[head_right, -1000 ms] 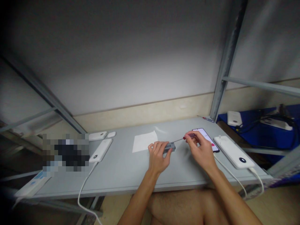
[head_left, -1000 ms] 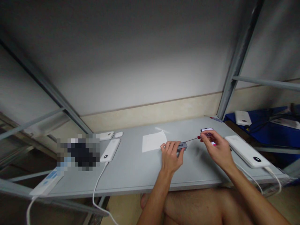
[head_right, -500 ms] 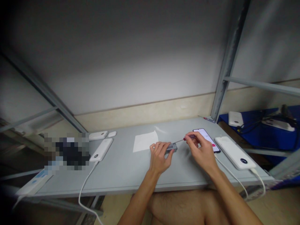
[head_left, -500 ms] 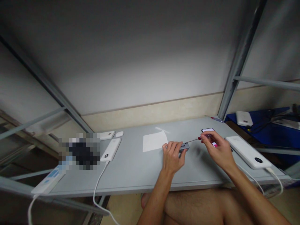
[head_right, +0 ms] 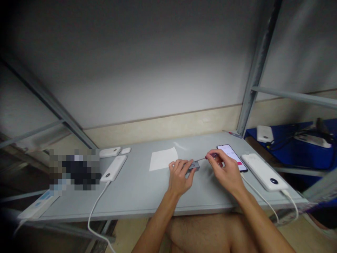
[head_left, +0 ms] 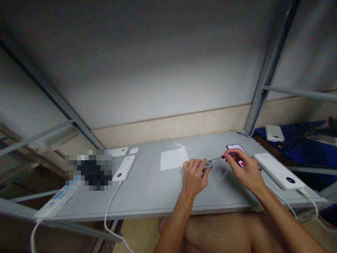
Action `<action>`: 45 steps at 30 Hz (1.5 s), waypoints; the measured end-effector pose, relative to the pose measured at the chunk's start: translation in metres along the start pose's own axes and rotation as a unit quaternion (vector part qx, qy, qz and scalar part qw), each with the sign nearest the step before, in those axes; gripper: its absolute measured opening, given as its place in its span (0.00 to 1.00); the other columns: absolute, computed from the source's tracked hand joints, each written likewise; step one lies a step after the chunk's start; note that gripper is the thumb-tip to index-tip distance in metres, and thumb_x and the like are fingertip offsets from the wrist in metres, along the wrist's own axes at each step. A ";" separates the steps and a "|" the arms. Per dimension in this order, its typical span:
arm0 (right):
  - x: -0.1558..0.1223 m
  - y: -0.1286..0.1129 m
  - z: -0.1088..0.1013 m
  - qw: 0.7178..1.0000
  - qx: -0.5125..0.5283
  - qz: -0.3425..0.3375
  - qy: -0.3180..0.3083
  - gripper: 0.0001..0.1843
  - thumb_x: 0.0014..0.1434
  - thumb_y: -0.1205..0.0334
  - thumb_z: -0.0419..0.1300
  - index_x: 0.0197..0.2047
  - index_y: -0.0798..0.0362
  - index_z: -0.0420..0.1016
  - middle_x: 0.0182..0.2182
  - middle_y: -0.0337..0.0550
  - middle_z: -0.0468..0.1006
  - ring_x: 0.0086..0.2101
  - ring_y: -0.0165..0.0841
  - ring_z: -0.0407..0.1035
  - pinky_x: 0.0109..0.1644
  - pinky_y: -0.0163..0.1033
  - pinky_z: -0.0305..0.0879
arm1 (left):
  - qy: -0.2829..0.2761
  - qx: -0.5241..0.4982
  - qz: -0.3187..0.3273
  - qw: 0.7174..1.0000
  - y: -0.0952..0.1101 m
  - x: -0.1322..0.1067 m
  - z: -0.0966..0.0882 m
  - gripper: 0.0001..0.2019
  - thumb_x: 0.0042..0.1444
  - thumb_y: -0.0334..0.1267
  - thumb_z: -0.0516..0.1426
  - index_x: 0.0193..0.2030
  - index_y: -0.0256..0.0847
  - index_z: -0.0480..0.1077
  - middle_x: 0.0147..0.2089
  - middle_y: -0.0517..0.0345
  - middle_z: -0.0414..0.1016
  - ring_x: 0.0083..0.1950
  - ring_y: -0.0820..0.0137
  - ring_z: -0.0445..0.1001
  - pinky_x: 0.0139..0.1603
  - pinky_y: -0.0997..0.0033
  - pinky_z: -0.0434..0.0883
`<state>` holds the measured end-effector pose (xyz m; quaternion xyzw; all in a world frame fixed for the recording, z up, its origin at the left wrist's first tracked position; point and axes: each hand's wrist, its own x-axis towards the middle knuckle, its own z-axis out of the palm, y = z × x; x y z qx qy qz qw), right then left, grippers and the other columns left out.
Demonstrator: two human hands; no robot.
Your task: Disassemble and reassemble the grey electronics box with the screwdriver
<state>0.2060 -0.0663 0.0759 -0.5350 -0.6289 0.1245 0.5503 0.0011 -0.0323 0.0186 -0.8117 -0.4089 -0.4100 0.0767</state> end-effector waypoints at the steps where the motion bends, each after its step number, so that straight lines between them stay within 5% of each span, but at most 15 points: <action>1: 0.000 -0.001 0.000 1.000 -0.004 -0.004 -0.002 0.12 0.67 0.49 0.60 0.44 0.49 0.76 0.34 0.42 0.81 0.29 0.34 0.72 0.34 0.39 0.67 | 0.000 -0.001 0.002 1.000 0.000 0.000 0.000 0.15 0.67 0.42 0.61 0.59 0.46 0.74 0.47 0.51 0.81 0.49 0.61 0.75 0.53 0.54 0.61; 19: -0.003 -0.014 -0.006 0.995 -0.063 -0.059 -0.045 0.11 0.70 0.50 0.58 0.44 0.47 0.76 0.34 0.42 0.82 0.29 0.34 0.72 0.35 0.40 0.66 | -0.001 0.008 0.020 1.000 0.000 0.001 -0.001 0.13 0.68 0.42 0.60 0.58 0.49 0.75 0.47 0.53 0.81 0.49 0.63 0.74 0.52 0.56 0.60; 27: -0.001 -0.011 -0.010 0.997 -0.045 -0.023 -0.058 0.11 0.69 0.52 0.58 0.48 0.48 0.76 0.40 0.43 0.83 0.33 0.35 0.75 0.38 0.39 0.69 | -0.001 -0.011 0.027 1.000 -0.003 -0.002 0.003 0.13 0.69 0.42 0.59 0.58 0.47 0.73 0.48 0.57 0.82 0.50 0.64 0.74 0.53 0.57 0.59; 32: 0.002 -0.020 -0.019 0.987 -0.137 -0.020 -0.087 0.11 0.69 0.52 0.56 0.45 0.47 0.75 0.36 0.41 0.83 0.31 0.36 0.75 0.36 0.40 0.65 | -0.012 -0.025 0.029 0.999 -0.004 -0.002 0.003 0.12 0.69 0.41 0.59 0.57 0.45 0.73 0.48 0.56 0.82 0.50 0.64 0.74 0.53 0.57 0.60; 37: 0.014 -0.041 -0.024 0.936 -0.330 -0.056 -0.112 0.10 0.67 0.52 0.57 0.41 0.48 0.74 0.33 0.43 0.84 0.31 0.41 0.77 0.32 0.40 0.57 | -0.020 -0.040 0.026 0.999 -0.004 -0.002 0.002 0.12 0.69 0.40 0.59 0.57 0.44 0.73 0.49 0.55 0.82 0.50 0.63 0.74 0.53 0.57 0.61; 45: 0.050 -0.061 -0.033 0.807 -0.499 -0.130 -0.286 0.20 0.74 0.48 0.45 0.44 0.53 0.70 0.30 0.53 0.83 0.30 0.46 0.77 0.31 0.41 0.52 | -0.030 -0.059 0.018 0.998 -0.006 -0.001 0.003 0.12 0.69 0.39 0.59 0.56 0.43 0.74 0.48 0.53 0.82 0.50 0.62 0.74 0.53 0.56 0.61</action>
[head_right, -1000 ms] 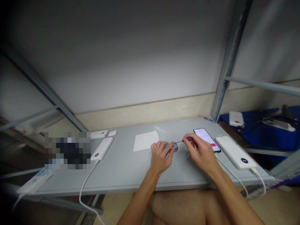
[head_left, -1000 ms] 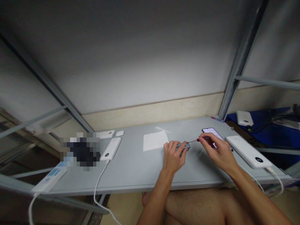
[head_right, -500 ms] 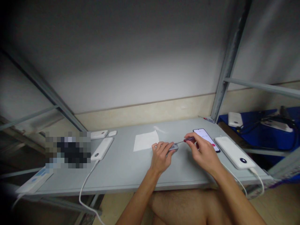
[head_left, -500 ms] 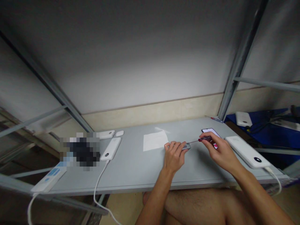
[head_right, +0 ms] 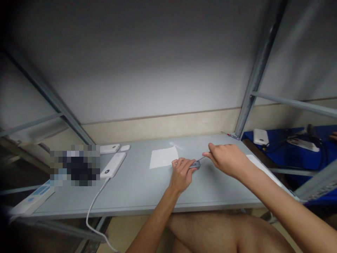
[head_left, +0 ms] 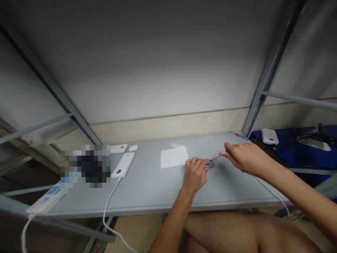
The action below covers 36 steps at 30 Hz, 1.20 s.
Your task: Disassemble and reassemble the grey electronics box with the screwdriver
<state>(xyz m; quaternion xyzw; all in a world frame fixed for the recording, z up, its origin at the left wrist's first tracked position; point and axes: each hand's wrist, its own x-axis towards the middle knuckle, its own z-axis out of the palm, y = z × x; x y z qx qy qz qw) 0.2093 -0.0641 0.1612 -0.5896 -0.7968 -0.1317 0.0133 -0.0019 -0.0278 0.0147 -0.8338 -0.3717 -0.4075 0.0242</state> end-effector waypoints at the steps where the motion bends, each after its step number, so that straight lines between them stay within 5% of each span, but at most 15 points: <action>1: 0.003 0.002 -0.003 0.999 0.009 -0.030 -0.011 0.20 0.75 0.49 0.44 0.45 0.53 0.69 0.31 0.53 0.82 0.31 0.45 0.77 0.31 0.41 0.53 | 0.001 -0.003 -0.002 1.000 0.000 0.000 0.000 0.12 0.69 0.39 0.59 0.56 0.43 0.74 0.48 0.53 0.82 0.50 0.62 0.74 0.53 0.56 0.61; 6: 0.021 0.005 -0.017 0.978 0.118 -0.169 -0.034 0.06 0.68 0.69 0.50 0.44 0.51 0.66 0.41 0.50 0.79 0.38 0.38 0.74 0.38 0.38 0.61 | 0.005 -0.018 -0.018 1.000 0.001 0.000 0.000 0.10 0.68 0.39 0.60 0.55 0.44 0.75 0.47 0.54 0.82 0.50 0.62 0.73 0.54 0.55 0.61; 12: 0.045 -0.004 -0.030 0.972 0.105 -0.201 -0.068 0.22 0.50 0.83 0.52 0.44 0.52 0.72 0.44 0.48 0.81 0.42 0.37 0.76 0.41 0.36 0.62 | -0.008 -0.035 -0.028 0.999 0.001 -0.002 0.001 0.10 0.69 0.39 0.59 0.54 0.45 0.75 0.48 0.54 0.82 0.52 0.61 0.73 0.55 0.54 0.61; 17: 0.054 -0.012 -0.038 0.982 0.032 -0.147 -0.114 0.12 0.67 0.66 0.53 0.46 0.53 0.78 0.35 0.53 0.85 0.38 0.45 0.80 0.37 0.40 0.63 | -0.008 -0.043 -0.043 0.998 -0.001 -0.001 0.001 0.10 0.68 0.39 0.59 0.54 0.46 0.75 0.48 0.55 0.82 0.52 0.60 0.72 0.56 0.52 0.61; 23: 0.075 -0.016 -0.045 0.979 -0.055 -0.107 -0.164 0.26 0.73 0.49 0.46 0.38 0.57 0.79 0.35 0.63 0.84 0.40 0.53 0.80 0.39 0.45 0.66 | -0.014 -0.047 -0.046 0.998 -0.001 -0.001 0.000 0.11 0.66 0.38 0.61 0.54 0.46 0.76 0.48 0.56 0.82 0.54 0.60 0.71 0.56 0.53 0.63; 26: 0.081 -0.011 -0.038 0.977 0.017 -0.104 -0.185 0.20 0.72 0.49 0.49 0.45 0.55 0.74 0.36 0.58 0.83 0.38 0.47 0.79 0.40 0.44 0.67 | -0.013 -0.034 -0.045 0.998 0.000 -0.001 -0.002 0.10 0.66 0.37 0.61 0.54 0.46 0.76 0.48 0.55 0.82 0.54 0.60 0.72 0.55 0.53 0.64; 31: 0.077 0.000 -0.026 0.963 0.175 -0.136 -0.154 0.06 0.67 0.66 0.49 0.45 0.52 0.65 0.43 0.55 0.80 0.40 0.39 0.77 0.44 0.40 0.70 | -0.004 -0.042 -0.049 0.998 0.000 -0.001 -0.002 0.10 0.67 0.38 0.61 0.53 0.47 0.77 0.47 0.54 0.82 0.52 0.59 0.72 0.54 0.52 0.64; 36: 0.078 -0.003 -0.035 0.972 0.098 -0.170 -0.129 0.07 0.70 0.61 0.54 0.43 0.53 0.71 0.39 0.54 0.82 0.41 0.43 0.79 0.42 0.40 0.67 | 0.001 -0.035 -0.046 0.998 -0.002 -0.001 0.000 0.11 0.66 0.39 0.61 0.54 0.47 0.77 0.46 0.55 0.82 0.52 0.60 0.71 0.54 0.53 0.65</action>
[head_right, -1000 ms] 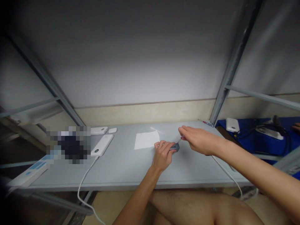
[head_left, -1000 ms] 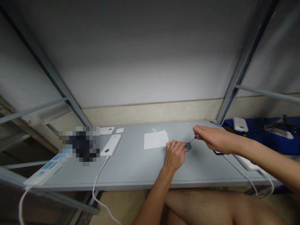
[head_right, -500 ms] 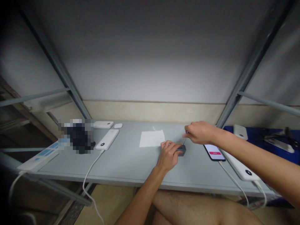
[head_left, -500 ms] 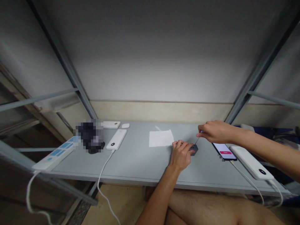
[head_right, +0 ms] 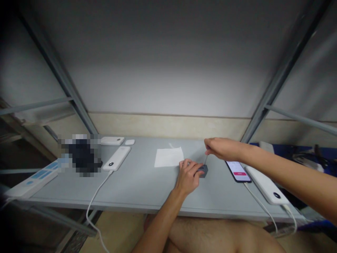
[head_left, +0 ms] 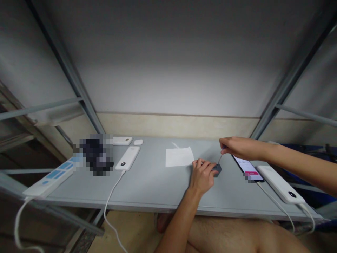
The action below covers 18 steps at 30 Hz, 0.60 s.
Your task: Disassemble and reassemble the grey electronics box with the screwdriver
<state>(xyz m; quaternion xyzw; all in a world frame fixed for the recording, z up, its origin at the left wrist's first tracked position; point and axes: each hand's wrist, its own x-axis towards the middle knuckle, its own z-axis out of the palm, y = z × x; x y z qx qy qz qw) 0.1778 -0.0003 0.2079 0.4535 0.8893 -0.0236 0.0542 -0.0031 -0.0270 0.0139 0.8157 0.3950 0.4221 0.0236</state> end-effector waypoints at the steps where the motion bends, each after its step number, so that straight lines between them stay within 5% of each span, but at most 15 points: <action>1: 0.001 -0.002 -0.003 0.999 -0.033 0.012 -0.009 0.09 0.70 0.58 0.54 0.43 0.53 0.73 0.38 0.54 0.83 0.40 0.45 0.80 0.40 0.41 0.66 | 0.001 0.000 0.001 1.000 0.000 0.000 0.001 0.11 0.66 0.39 0.61 0.54 0.47 0.77 0.46 0.55 0.82 0.53 0.60 0.70 0.54 0.53 0.65; 7: 0.002 -0.015 -0.012 0.985 -0.155 0.046 -0.055 0.23 0.74 0.49 0.49 0.40 0.57 0.78 0.33 0.59 0.84 0.37 0.48 0.81 0.37 0.43 0.64 | -0.006 -0.011 -0.005 1.000 -0.001 0.000 0.002 0.11 0.67 0.40 0.60 0.55 0.47 0.76 0.47 0.53 0.82 0.52 0.58 0.70 0.54 0.52 0.65; 14: -0.003 -0.004 -0.003 0.997 -0.050 0.047 -0.044 0.13 0.71 0.62 0.49 0.48 0.53 0.75 0.47 0.53 0.83 0.41 0.41 0.80 0.37 0.41 0.64 | 0.000 -0.005 -0.003 1.000 0.000 0.000 0.000 0.11 0.67 0.40 0.60 0.54 0.47 0.77 0.47 0.54 0.82 0.52 0.58 0.70 0.53 0.52 0.64; 18: 0.000 0.005 0.004 0.993 -0.101 0.052 -0.037 0.16 0.72 0.58 0.51 0.42 0.54 0.77 0.40 0.55 0.84 0.40 0.45 0.80 0.37 0.42 0.64 | 0.001 0.001 0.000 1.000 0.000 0.000 0.000 0.11 0.67 0.41 0.60 0.55 0.48 0.77 0.47 0.53 0.81 0.52 0.58 0.70 0.53 0.52 0.65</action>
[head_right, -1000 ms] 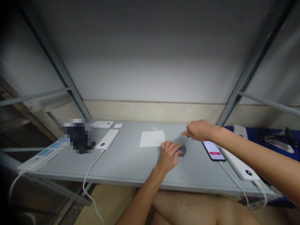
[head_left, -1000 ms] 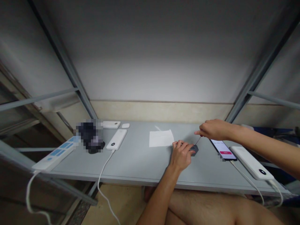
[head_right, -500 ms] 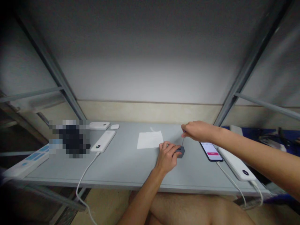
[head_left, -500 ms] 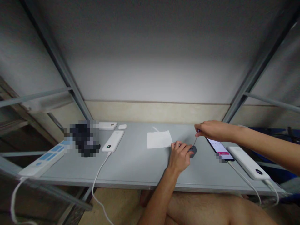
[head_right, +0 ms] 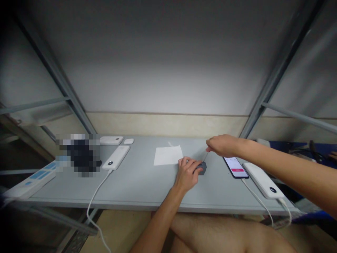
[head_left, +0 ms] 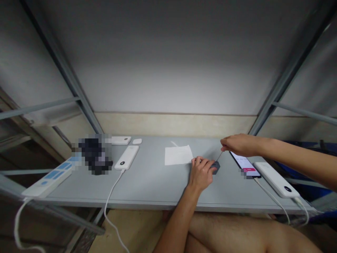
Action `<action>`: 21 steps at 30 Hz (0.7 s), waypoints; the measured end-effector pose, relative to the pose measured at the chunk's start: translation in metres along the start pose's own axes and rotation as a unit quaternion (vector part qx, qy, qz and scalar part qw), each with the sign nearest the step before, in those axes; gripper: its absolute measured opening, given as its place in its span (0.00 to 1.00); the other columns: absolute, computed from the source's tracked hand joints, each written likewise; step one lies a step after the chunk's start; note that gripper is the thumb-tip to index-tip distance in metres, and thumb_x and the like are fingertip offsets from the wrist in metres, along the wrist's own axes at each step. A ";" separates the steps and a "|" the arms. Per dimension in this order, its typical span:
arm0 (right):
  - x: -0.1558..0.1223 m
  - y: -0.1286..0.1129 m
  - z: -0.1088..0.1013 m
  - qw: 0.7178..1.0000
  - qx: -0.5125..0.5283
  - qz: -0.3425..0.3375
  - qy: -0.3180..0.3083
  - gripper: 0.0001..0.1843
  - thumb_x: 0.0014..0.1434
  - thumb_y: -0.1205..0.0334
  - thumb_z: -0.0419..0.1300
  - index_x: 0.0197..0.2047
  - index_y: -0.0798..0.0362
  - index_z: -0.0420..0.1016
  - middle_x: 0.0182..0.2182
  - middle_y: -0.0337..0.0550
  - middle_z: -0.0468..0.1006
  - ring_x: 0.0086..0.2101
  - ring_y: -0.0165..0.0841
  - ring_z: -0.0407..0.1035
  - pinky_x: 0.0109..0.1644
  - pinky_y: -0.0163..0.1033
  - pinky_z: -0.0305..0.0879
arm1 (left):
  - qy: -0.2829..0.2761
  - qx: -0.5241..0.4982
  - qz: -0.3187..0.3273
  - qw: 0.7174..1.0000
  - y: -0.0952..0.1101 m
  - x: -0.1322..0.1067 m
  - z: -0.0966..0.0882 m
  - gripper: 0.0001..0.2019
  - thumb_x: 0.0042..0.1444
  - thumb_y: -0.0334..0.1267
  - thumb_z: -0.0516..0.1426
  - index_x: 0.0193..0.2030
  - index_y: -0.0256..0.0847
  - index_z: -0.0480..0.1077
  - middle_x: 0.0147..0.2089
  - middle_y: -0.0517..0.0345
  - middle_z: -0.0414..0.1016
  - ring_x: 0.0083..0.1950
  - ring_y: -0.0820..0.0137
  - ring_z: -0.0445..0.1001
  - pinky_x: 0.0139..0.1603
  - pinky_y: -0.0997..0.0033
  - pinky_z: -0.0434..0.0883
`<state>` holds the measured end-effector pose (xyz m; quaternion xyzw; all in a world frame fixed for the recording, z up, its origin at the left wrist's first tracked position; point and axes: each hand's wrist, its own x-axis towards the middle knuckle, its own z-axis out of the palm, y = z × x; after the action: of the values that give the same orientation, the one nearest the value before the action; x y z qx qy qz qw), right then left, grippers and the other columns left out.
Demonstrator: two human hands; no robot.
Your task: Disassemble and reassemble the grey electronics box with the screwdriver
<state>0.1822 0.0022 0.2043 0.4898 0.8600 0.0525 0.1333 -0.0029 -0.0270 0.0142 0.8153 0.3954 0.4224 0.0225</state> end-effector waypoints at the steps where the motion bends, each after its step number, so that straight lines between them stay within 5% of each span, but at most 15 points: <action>1: 0.001 0.000 0.000 1.000 -0.010 0.004 -0.005 0.18 0.72 0.55 0.50 0.40 0.54 0.78 0.38 0.55 0.84 0.39 0.46 0.80 0.37 0.42 0.64 | 0.001 0.002 0.000 1.000 0.000 0.000 0.000 0.11 0.67 0.40 0.60 0.55 0.48 0.77 0.47 0.53 0.81 0.52 0.58 0.70 0.53 0.52 0.65; 6: 0.003 -0.005 -0.007 0.999 0.010 0.028 -0.042 0.29 0.72 0.46 0.49 0.30 0.55 0.79 0.32 0.58 0.83 0.37 0.48 0.81 0.39 0.45 0.67 | 0.003 0.005 0.003 1.000 -0.001 0.000 0.002 0.12 0.67 0.41 0.60 0.55 0.48 0.77 0.47 0.53 0.81 0.52 0.59 0.69 0.52 0.53 0.65; 8: 0.002 -0.007 -0.008 0.997 0.012 0.051 -0.047 0.27 0.71 0.45 0.50 0.34 0.56 0.79 0.34 0.60 0.83 0.38 0.50 0.80 0.39 0.47 0.68 | 0.004 0.011 0.005 1.000 -0.001 -0.001 0.002 0.12 0.67 0.40 0.60 0.55 0.47 0.77 0.47 0.54 0.81 0.52 0.59 0.69 0.52 0.54 0.65; 12: 0.000 -0.002 -0.009 0.996 0.075 0.030 -0.047 0.13 0.69 0.58 0.54 0.50 0.56 0.72 0.45 0.59 0.82 0.38 0.44 0.79 0.39 0.44 0.68 | 0.004 0.030 0.012 0.999 0.001 -0.001 0.000 0.12 0.67 0.40 0.60 0.55 0.47 0.77 0.47 0.54 0.81 0.52 0.59 0.68 0.53 0.54 0.65; 15: 0.000 0.002 -0.009 0.995 0.093 -0.022 -0.040 0.07 0.67 0.67 0.55 0.47 0.56 0.70 0.45 0.57 0.82 0.38 0.40 0.79 0.39 0.40 0.65 | -0.001 0.043 0.013 0.999 0.001 0.000 0.000 0.12 0.67 0.41 0.60 0.56 0.48 0.77 0.47 0.53 0.80 0.52 0.59 0.69 0.52 0.54 0.66; 21: 0.006 -0.006 -0.013 0.999 0.008 -0.036 -0.006 0.15 0.72 0.55 0.52 0.45 0.57 0.74 0.37 0.58 0.84 0.38 0.46 0.80 0.35 0.41 0.61 | -0.006 0.054 0.020 0.998 0.000 -0.001 0.000 0.13 0.68 0.42 0.59 0.57 0.49 0.77 0.46 0.52 0.79 0.51 0.59 0.69 0.51 0.54 0.66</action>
<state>0.1708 0.0045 0.2139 0.4601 0.8765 0.0382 0.1365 -0.0028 -0.0272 0.0135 0.8254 0.4013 0.3961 -0.0278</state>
